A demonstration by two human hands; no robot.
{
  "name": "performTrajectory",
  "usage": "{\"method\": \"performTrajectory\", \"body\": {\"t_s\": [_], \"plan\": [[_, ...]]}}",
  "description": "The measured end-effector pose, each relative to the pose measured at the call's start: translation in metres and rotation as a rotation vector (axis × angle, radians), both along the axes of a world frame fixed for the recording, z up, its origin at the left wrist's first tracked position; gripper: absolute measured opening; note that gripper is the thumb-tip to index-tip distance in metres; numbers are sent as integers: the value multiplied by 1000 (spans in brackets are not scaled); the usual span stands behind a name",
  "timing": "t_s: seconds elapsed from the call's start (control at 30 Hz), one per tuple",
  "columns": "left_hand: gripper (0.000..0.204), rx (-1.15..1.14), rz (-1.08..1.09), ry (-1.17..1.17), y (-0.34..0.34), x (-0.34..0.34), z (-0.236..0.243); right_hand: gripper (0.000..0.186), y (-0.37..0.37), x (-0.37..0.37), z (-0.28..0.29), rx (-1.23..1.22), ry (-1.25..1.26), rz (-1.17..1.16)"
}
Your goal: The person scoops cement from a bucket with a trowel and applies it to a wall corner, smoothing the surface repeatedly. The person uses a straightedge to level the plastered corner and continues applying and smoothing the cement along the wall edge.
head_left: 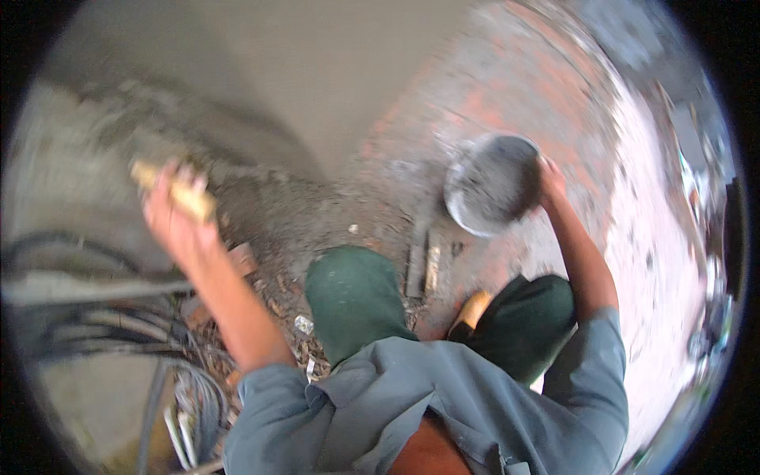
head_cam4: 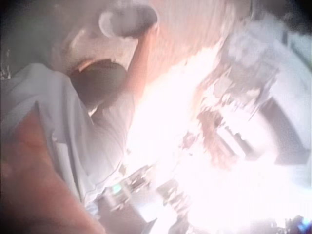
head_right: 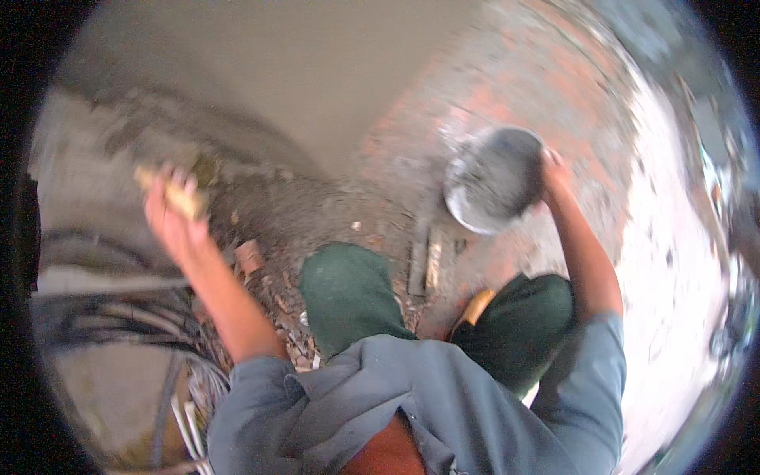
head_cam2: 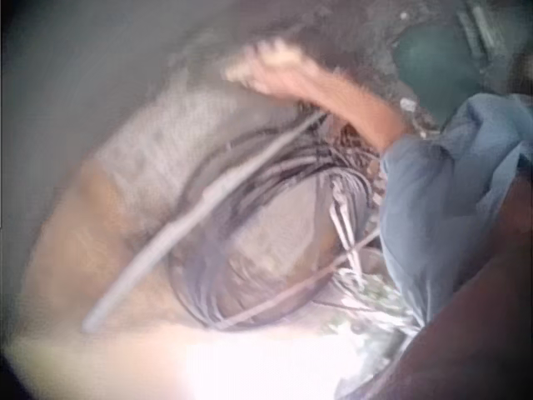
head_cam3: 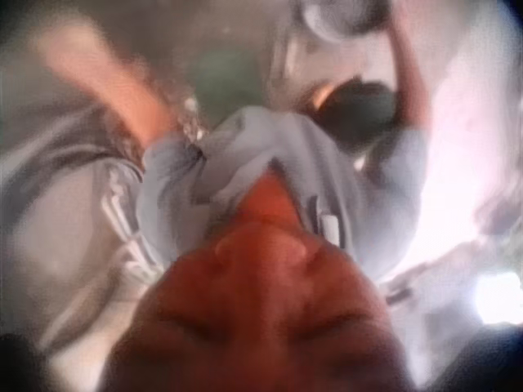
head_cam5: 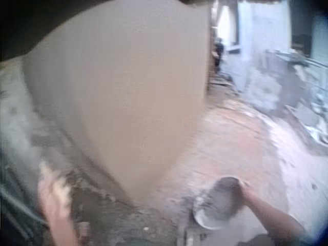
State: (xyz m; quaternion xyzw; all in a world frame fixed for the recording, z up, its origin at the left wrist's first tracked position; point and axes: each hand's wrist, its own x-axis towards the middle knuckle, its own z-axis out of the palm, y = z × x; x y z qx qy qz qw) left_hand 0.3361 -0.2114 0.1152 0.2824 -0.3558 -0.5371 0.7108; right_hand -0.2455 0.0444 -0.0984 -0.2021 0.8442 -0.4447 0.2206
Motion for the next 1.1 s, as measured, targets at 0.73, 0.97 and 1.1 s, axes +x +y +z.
{"method": "performTrajectory", "body": {"t_s": [0.73, 0.97, 1.1], "plan": [[20, -492, -745, -1935, 98, -271, -168, 41, -53, 50, 30, 89, 310, 356], [36, -387, -963, -1768, 122, -278, -238, 37, -67, 42, 19, -56, 164, 315], [43, -168, -1213, -1667, 134, -279, -253, 36, -63, 31, 15, -36, 81, 250]]}}
